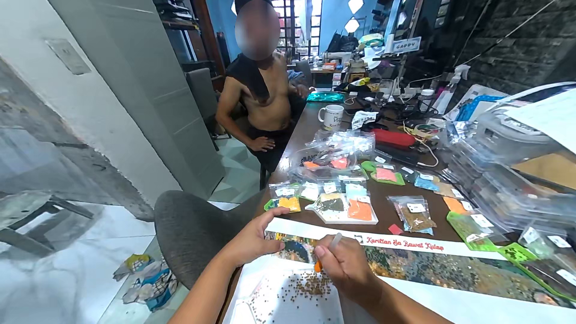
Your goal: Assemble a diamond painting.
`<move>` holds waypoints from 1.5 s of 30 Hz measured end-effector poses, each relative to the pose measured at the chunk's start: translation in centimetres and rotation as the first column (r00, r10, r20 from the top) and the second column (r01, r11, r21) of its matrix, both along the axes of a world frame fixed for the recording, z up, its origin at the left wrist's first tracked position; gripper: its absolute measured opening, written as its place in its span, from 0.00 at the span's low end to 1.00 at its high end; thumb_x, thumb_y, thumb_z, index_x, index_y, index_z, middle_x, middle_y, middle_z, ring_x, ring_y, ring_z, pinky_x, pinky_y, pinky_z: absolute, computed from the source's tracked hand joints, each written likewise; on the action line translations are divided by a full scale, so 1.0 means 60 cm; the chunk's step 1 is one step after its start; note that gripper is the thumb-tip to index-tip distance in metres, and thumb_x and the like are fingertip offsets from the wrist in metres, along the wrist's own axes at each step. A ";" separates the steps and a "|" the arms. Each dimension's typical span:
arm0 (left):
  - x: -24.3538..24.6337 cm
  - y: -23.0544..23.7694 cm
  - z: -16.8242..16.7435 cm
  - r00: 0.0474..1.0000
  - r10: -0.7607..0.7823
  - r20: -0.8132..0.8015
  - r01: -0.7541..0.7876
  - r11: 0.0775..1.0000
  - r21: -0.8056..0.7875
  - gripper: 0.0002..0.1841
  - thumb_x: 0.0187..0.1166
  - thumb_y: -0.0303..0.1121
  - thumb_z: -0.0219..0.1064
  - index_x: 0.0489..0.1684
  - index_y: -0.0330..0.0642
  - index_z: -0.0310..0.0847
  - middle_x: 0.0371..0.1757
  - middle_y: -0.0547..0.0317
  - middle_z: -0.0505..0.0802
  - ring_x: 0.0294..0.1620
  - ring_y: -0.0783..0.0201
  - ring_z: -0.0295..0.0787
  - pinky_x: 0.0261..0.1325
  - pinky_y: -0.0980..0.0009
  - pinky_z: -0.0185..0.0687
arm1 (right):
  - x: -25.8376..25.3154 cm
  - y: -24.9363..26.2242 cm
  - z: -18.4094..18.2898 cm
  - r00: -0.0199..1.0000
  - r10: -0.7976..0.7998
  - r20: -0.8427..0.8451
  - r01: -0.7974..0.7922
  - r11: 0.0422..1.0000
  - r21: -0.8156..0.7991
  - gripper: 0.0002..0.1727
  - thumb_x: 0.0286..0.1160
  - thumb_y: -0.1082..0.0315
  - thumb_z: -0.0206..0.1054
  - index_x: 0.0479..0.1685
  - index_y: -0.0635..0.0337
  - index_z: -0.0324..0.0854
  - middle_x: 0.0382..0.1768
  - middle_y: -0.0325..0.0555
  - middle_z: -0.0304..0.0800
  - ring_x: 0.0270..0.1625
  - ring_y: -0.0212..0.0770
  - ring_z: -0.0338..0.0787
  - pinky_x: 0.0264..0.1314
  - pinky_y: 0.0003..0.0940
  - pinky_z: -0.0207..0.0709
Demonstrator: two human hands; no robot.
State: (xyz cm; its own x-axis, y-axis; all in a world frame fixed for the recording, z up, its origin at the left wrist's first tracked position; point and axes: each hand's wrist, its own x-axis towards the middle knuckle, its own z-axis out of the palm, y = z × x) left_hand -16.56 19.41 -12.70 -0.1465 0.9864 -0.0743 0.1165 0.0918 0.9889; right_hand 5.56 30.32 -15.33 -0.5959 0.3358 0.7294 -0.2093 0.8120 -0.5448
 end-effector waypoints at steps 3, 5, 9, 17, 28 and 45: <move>-0.001 0.001 0.000 1.000 -0.002 -0.009 0.002 1.000 -0.004 0.41 0.60 0.18 0.72 0.82 0.50 0.69 0.66 0.56 0.90 0.59 0.64 0.92 0.62 0.66 0.90 | -0.001 0.000 0.001 1.000 -0.006 0.009 0.006 1.000 -0.002 0.24 0.90 0.59 0.50 0.22 0.60 0.78 0.17 0.42 0.78 0.23 0.30 0.80 0.28 0.24 0.73; -0.002 0.001 0.000 1.000 -0.002 -0.011 0.002 1.000 -0.003 0.41 0.61 0.18 0.72 0.82 0.49 0.68 0.66 0.56 0.90 0.59 0.65 0.92 0.62 0.66 0.89 | -0.002 0.001 -0.001 1.000 -0.005 0.007 0.005 1.000 -0.030 0.25 0.90 0.58 0.50 0.23 0.61 0.79 0.17 0.42 0.79 0.24 0.30 0.81 0.28 0.24 0.74; -0.002 0.000 0.000 1.000 0.003 0.025 -0.003 1.000 -0.011 0.41 0.60 0.17 0.72 0.82 0.48 0.67 0.65 0.55 0.90 0.58 0.64 0.93 0.61 0.66 0.91 | -0.004 0.001 0.007 0.999 0.020 0.028 -0.015 0.982 -0.187 0.25 0.91 0.57 0.49 0.25 0.60 0.79 0.18 0.38 0.78 0.23 0.24 0.78 0.27 0.21 0.71; 0.002 -0.001 0.004 0.999 -0.001 0.033 0.000 1.000 0.007 0.41 0.60 0.17 0.72 0.83 0.43 0.64 0.68 0.56 0.89 0.60 0.65 0.92 0.63 0.67 0.90 | -0.020 0.005 0.070 0.970 0.064 0.234 0.090 0.800 -0.594 0.20 0.89 0.59 0.50 0.28 0.55 0.79 0.19 0.28 0.74 0.21 0.20 0.74 0.26 0.19 0.68; 0.001 -0.004 -0.001 0.999 -0.015 0.045 0.012 0.997 0.071 0.37 0.63 0.17 0.70 0.80 0.41 0.67 0.62 0.58 0.92 0.57 0.66 0.93 0.62 0.68 0.90 | -0.054 0.005 0.040 0.984 -0.103 0.143 0.166 0.807 -0.567 0.19 0.88 0.60 0.52 0.30 0.57 0.82 0.20 0.29 0.77 0.23 0.20 0.76 0.28 0.17 0.71; 0.000 -0.004 -0.005 0.999 0.011 0.045 -0.015 0.997 0.071 0.38 0.63 0.18 0.70 0.81 0.41 0.65 0.61 0.55 0.92 0.56 0.64 0.94 0.61 0.65 0.91 | -0.054 0.007 0.017 0.986 -0.147 0.077 0.166 0.873 -0.459 0.21 0.88 0.57 0.52 0.28 0.55 0.82 0.19 0.29 0.77 0.24 0.20 0.77 0.29 0.19 0.72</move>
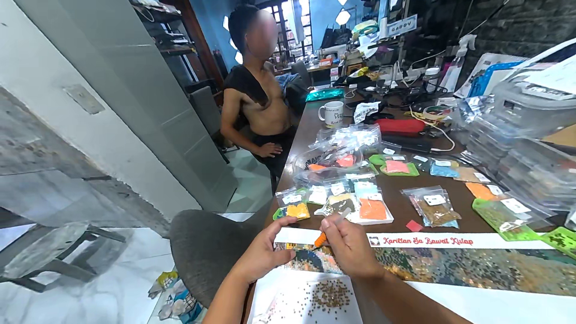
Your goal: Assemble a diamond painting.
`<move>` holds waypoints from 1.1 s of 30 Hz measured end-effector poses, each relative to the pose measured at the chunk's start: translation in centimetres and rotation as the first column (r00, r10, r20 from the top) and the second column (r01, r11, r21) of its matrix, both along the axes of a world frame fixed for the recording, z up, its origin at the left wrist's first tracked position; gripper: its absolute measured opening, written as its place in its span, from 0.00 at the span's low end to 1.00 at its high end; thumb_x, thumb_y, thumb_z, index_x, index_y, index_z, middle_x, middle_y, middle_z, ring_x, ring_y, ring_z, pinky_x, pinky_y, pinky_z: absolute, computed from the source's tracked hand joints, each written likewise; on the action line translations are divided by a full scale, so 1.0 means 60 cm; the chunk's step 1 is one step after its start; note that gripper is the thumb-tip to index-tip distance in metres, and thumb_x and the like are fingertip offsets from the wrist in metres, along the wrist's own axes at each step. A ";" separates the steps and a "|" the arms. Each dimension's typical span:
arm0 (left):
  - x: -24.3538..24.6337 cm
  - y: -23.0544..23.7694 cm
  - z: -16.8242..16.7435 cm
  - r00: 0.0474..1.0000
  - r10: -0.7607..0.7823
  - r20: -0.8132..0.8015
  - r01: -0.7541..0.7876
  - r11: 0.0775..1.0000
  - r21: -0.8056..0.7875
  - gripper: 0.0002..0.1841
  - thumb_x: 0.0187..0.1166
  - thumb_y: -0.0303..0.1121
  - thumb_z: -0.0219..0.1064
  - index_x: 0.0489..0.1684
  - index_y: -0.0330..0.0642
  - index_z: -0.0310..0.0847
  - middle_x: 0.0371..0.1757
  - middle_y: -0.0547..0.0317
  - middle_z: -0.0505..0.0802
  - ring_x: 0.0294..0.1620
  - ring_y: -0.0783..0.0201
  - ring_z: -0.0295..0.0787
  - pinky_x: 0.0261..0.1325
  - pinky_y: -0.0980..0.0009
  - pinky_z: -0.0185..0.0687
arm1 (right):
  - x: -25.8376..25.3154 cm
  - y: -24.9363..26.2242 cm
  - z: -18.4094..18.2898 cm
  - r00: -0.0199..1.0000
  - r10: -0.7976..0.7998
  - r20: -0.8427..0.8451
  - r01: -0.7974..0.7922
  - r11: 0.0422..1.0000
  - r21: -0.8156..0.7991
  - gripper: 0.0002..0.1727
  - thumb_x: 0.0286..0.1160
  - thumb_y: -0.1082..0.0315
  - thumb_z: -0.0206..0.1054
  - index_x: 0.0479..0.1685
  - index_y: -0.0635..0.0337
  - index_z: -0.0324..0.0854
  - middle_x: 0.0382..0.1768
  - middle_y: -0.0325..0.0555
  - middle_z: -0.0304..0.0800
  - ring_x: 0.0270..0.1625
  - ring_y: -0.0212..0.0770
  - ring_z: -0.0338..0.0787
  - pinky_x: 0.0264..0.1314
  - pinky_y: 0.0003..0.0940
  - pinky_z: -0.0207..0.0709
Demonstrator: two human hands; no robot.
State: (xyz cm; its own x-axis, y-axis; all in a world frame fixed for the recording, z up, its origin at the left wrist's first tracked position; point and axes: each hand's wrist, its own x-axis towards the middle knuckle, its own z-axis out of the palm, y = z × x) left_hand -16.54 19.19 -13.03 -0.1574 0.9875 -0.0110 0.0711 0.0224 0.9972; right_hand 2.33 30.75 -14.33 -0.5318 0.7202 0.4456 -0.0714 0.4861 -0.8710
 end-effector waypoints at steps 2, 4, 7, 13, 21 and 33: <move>-0.001 0.000 0.000 1.000 0.002 0.009 -0.002 1.000 -0.003 0.38 0.63 0.17 0.70 0.81 0.40 0.65 0.61 0.55 0.92 0.56 0.64 0.94 0.61 0.65 0.91 | 0.000 0.001 0.001 1.000 0.001 0.029 -0.001 1.000 -0.005 0.21 0.88 0.56 0.52 0.28 0.54 0.82 0.19 0.28 0.76 0.24 0.20 0.77 0.28 0.19 0.71; 0.000 0.001 0.000 1.000 0.006 0.012 -0.006 1.000 -0.011 0.38 0.63 0.17 0.70 0.81 0.40 0.65 0.62 0.55 0.92 0.56 0.64 0.94 0.61 0.65 0.91 | 0.001 0.001 0.001 0.999 0.012 0.050 -0.011 1.000 -0.015 0.21 0.88 0.56 0.51 0.28 0.54 0.83 0.19 0.29 0.76 0.24 0.20 0.76 0.29 0.20 0.71; 0.000 0.001 0.002 1.000 -0.003 -0.009 0.003 1.000 -0.014 0.38 0.63 0.18 0.70 0.81 0.38 0.64 0.62 0.56 0.92 0.56 0.65 0.93 0.61 0.66 0.91 | -0.001 0.001 -0.002 0.999 0.010 0.038 -0.010 1.000 -0.001 0.21 0.88 0.56 0.51 0.29 0.55 0.83 0.19 0.29 0.77 0.24 0.20 0.77 0.28 0.19 0.72; -0.001 0.001 0.004 1.000 -0.016 -0.017 0.015 1.000 -0.008 0.37 0.64 0.17 0.69 0.81 0.35 0.63 0.63 0.55 0.90 0.57 0.66 0.92 0.62 0.67 0.90 | -0.005 0.001 -0.006 1.000 0.012 -0.008 -0.012 1.000 0.012 0.20 0.88 0.58 0.52 0.31 0.57 0.83 0.21 0.30 0.79 0.25 0.19 0.79 0.31 0.17 0.75; -0.001 0.001 0.000 0.999 -0.007 -0.038 0.006 1.000 -0.019 0.38 0.64 0.18 0.70 0.81 0.38 0.65 0.64 0.56 0.91 0.58 0.66 0.92 0.62 0.67 0.90 | -0.001 0.003 -0.007 1.000 0.005 0.026 -0.006 1.000 0.003 0.21 0.88 0.56 0.52 0.30 0.57 0.84 0.21 0.31 0.80 0.25 0.21 0.80 0.31 0.20 0.75; 0.002 0.002 0.005 1.000 0.016 -0.017 -0.016 0.998 -0.053 0.37 0.63 0.19 0.70 0.80 0.40 0.67 0.63 0.55 0.91 0.56 0.66 0.93 0.61 0.67 0.90 | 0.002 0.003 -0.002 0.999 0.005 0.048 -0.005 1.000 -0.004 0.20 0.87 0.57 0.52 0.28 0.54 0.82 0.19 0.28 0.77 0.23 0.19 0.76 0.27 0.18 0.70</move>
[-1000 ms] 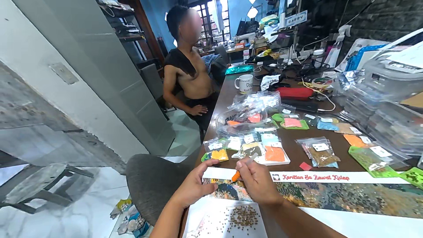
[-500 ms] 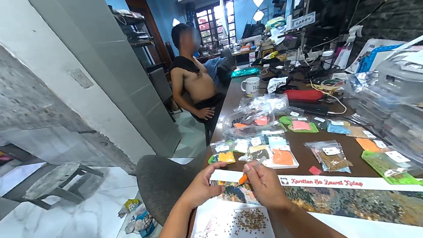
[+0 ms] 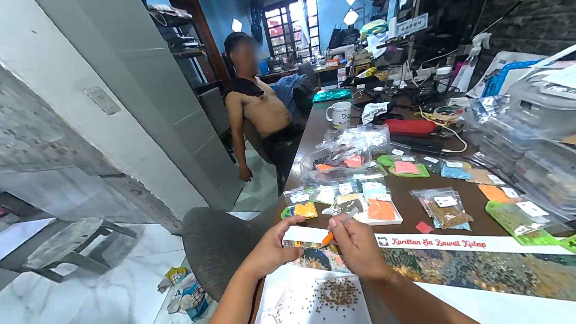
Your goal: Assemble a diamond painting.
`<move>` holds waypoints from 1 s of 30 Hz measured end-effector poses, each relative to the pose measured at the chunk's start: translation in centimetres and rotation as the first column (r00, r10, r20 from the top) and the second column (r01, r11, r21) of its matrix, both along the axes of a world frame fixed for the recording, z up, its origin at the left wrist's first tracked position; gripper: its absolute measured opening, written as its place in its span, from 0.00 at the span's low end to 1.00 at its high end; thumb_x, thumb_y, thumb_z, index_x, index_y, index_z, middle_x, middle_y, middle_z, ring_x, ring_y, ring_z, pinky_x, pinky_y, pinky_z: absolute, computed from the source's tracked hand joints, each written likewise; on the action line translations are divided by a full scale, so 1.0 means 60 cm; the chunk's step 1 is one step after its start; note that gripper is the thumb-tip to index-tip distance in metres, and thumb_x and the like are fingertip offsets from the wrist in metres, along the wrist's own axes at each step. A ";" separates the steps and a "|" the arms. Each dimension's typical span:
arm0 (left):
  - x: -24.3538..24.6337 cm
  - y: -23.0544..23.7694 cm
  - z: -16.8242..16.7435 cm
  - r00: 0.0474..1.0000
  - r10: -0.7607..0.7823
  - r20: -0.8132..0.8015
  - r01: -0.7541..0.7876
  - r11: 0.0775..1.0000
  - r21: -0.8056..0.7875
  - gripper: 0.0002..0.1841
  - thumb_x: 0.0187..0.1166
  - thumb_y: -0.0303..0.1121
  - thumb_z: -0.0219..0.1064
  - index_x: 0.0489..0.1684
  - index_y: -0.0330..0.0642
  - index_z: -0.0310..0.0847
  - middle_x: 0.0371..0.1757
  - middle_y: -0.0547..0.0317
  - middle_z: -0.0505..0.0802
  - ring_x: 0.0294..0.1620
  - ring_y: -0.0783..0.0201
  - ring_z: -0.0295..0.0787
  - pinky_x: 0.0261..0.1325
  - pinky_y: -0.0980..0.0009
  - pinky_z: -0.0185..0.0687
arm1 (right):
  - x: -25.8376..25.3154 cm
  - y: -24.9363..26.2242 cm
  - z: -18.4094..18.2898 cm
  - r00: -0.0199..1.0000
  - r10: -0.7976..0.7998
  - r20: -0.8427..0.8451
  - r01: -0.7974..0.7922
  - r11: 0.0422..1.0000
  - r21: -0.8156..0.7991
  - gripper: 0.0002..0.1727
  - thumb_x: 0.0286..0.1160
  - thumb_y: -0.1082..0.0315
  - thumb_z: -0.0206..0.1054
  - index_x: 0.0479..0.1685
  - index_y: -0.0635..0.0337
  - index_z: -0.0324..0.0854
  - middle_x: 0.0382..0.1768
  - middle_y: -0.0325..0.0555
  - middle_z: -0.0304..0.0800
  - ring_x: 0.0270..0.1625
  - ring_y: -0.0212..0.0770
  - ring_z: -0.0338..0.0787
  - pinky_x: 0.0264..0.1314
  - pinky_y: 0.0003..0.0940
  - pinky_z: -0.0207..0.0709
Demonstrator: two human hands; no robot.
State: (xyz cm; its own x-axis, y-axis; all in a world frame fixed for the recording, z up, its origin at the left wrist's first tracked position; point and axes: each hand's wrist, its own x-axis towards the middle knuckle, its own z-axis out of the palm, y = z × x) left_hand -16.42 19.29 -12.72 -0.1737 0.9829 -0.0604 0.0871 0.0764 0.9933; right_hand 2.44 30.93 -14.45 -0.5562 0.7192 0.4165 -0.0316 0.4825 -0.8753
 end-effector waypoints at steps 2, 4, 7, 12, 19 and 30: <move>-0.001 0.000 -0.001 1.000 0.002 0.005 -0.002 1.000 -0.005 0.36 0.64 0.19 0.70 0.80 0.40 0.67 0.63 0.55 0.91 0.56 0.65 0.93 0.61 0.67 0.90 | 0.000 0.000 0.000 1.000 -0.003 0.000 0.003 1.000 0.001 0.20 0.87 0.58 0.52 0.28 0.54 0.82 0.18 0.28 0.76 0.23 0.19 0.75 0.27 0.18 0.69; -0.003 0.000 -0.002 1.000 0.000 0.009 0.000 1.000 -0.001 0.36 0.64 0.19 0.70 0.79 0.40 0.68 0.63 0.55 0.91 0.56 0.65 0.93 0.60 0.67 0.90 | 0.000 0.000 0.001 1.000 -0.001 0.008 0.001 1.000 -0.003 0.20 0.87 0.58 0.52 0.29 0.54 0.83 0.18 0.28 0.76 0.23 0.19 0.75 0.27 0.18 0.69; -0.002 0.000 -0.002 1.000 0.008 -0.009 -0.008 1.000 0.008 0.36 0.64 0.18 0.70 0.78 0.39 0.68 0.62 0.56 0.90 0.55 0.66 0.93 0.59 0.67 0.91 | 0.001 0.001 0.003 1.000 0.001 0.016 -0.001 1.000 -0.009 0.20 0.87 0.57 0.52 0.29 0.54 0.83 0.19 0.28 0.77 0.22 0.19 0.75 0.27 0.18 0.69; 0.001 -0.001 0.003 0.999 0.011 -0.037 -0.011 1.000 -0.009 0.34 0.64 0.18 0.70 0.77 0.38 0.70 0.64 0.56 0.90 0.55 0.67 0.92 0.58 0.69 0.91 | 0.001 0.001 0.002 0.999 -0.011 0.030 0.011 1.000 -0.007 0.20 0.87 0.57 0.52 0.28 0.53 0.82 0.18 0.27 0.75 0.22 0.20 0.74 0.27 0.20 0.69; -0.001 -0.004 -0.002 1.000 0.016 -0.004 -0.016 0.999 0.042 0.33 0.63 0.16 0.70 0.75 0.38 0.72 0.60 0.59 0.92 0.54 0.68 0.93 0.59 0.68 0.91 | 0.001 -0.001 0.002 0.999 -0.035 -0.011 0.035 0.999 0.016 0.20 0.87 0.57 0.51 0.29 0.54 0.83 0.18 0.29 0.76 0.23 0.22 0.76 0.28 0.22 0.71; -0.002 -0.006 -0.003 0.999 0.001 0.052 -0.006 0.996 0.087 0.33 0.63 0.15 0.70 0.74 0.36 0.70 0.58 0.60 0.93 0.53 0.67 0.94 0.59 0.67 0.91 | 0.001 -0.001 -0.001 0.994 -0.052 -0.094 0.053 0.999 0.003 0.20 0.86 0.59 0.51 0.27 0.53 0.82 0.18 0.27 0.77 0.24 0.19 0.77 0.29 0.19 0.72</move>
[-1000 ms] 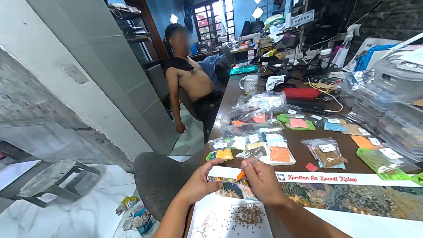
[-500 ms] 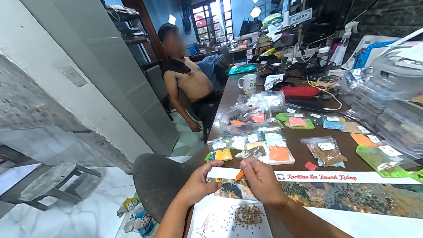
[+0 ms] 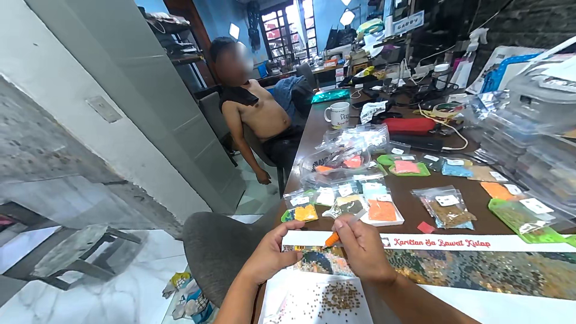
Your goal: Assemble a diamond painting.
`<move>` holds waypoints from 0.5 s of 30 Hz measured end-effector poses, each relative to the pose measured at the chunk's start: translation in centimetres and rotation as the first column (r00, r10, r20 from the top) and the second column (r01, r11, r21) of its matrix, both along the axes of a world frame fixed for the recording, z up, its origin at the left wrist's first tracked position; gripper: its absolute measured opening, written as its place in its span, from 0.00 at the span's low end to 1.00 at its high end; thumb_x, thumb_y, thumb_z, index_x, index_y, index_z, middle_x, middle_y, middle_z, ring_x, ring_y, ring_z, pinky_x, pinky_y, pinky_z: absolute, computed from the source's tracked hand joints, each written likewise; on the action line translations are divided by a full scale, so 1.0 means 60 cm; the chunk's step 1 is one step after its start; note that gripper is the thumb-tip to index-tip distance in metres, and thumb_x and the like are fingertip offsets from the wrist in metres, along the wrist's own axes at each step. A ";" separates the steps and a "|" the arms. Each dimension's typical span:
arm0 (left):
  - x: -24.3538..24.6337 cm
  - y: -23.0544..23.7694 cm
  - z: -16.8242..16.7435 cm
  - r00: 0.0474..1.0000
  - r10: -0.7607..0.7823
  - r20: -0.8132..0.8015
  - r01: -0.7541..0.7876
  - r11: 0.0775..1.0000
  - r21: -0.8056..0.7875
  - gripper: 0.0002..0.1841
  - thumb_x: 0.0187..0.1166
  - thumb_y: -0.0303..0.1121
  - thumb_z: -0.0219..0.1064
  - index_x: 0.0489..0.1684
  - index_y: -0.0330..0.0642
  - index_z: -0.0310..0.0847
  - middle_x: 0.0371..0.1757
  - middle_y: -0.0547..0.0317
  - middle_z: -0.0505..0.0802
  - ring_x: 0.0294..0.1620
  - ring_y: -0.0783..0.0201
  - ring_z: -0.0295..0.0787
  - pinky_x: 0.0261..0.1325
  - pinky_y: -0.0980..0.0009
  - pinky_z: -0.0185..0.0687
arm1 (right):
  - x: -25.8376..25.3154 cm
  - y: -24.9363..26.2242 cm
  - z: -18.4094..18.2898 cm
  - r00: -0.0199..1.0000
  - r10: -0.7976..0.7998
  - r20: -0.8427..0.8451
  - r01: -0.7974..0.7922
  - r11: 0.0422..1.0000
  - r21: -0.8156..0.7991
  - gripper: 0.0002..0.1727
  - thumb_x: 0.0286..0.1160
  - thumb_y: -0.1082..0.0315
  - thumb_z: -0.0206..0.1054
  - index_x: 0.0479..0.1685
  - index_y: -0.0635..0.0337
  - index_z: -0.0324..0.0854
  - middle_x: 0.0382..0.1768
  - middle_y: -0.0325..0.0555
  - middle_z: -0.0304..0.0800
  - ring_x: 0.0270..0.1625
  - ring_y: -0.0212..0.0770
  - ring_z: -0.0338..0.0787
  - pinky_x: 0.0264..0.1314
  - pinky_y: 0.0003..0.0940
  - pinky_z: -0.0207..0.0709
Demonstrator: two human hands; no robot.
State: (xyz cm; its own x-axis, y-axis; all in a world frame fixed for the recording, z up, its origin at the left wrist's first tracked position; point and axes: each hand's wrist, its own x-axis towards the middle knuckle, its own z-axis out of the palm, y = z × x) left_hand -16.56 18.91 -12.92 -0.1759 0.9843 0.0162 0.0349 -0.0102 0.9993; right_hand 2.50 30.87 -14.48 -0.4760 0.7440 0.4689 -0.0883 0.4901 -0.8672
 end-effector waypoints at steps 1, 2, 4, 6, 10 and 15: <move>0.000 0.000 0.000 1.000 0.000 0.000 0.000 1.000 0.002 0.33 0.62 0.15 0.70 0.74 0.36 0.70 0.58 0.60 0.93 0.53 0.67 0.94 0.59 0.67 0.91 | 0.000 0.000 0.001 1.000 0.003 -0.001 -0.003 1.000 -0.005 0.20 0.86 0.59 0.51 0.27 0.53 0.82 0.19 0.27 0.77 0.24 0.19 0.78 0.29 0.19 0.73; 0.000 0.000 0.000 1.000 0.000 0.001 0.000 1.000 0.004 0.33 0.62 0.15 0.70 0.74 0.36 0.71 0.58 0.60 0.94 0.53 0.67 0.94 0.59 0.67 0.91 | 0.001 -0.001 0.001 1.000 0.005 -0.002 -0.005 1.000 -0.010 0.20 0.85 0.59 0.51 0.27 0.53 0.82 0.19 0.26 0.78 0.24 0.18 0.78 0.29 0.18 0.73; -0.001 -0.001 -0.002 1.000 -0.009 0.007 0.009 1.000 0.010 0.33 0.63 0.15 0.70 0.74 0.36 0.71 0.58 0.60 0.93 0.54 0.66 0.94 0.60 0.66 0.91 | 0.000 -0.001 0.000 1.000 0.004 -0.007 -0.004 1.000 -0.009 0.19 0.85 0.59 0.51 0.26 0.52 0.82 0.18 0.26 0.77 0.23 0.18 0.77 0.28 0.17 0.72; -0.002 -0.001 -0.002 1.000 -0.012 0.007 0.012 1.000 0.011 0.33 0.62 0.15 0.70 0.74 0.37 0.71 0.58 0.60 0.93 0.54 0.66 0.94 0.59 0.66 0.91 | 0.001 -0.001 0.000 1.000 0.008 -0.007 -0.008 1.000 -0.009 0.19 0.85 0.59 0.51 0.26 0.52 0.82 0.18 0.25 0.77 0.23 0.18 0.77 0.28 0.18 0.71; -0.001 0.000 -0.002 1.000 -0.012 0.005 0.012 1.000 0.012 0.33 0.62 0.15 0.70 0.74 0.38 0.72 0.57 0.61 0.94 0.53 0.67 0.94 0.59 0.66 0.91 | 0.001 -0.001 0.000 1.000 0.010 -0.006 -0.010 1.000 -0.015 0.19 0.85 0.59 0.51 0.27 0.52 0.82 0.18 0.26 0.77 0.24 0.18 0.77 0.29 0.17 0.72; 0.000 0.001 -0.001 1.000 -0.002 -0.010 0.002 1.000 -0.004 0.34 0.62 0.16 0.70 0.75 0.37 0.71 0.57 0.59 0.94 0.53 0.66 0.94 0.59 0.66 0.91 | 0.001 0.000 0.002 1.000 0.015 0.021 -0.014 0.999 -0.031 0.19 0.85 0.59 0.51 0.27 0.51 0.81 0.17 0.25 0.76 0.22 0.18 0.75 0.27 0.18 0.69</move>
State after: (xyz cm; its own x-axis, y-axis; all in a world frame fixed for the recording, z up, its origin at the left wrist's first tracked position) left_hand -16.55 18.96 -13.00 -0.1741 0.9846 0.0144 0.0452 -0.0066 0.9990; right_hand 2.56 30.87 -14.36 -0.4965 0.7508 0.4357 -0.0765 0.4621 -0.8835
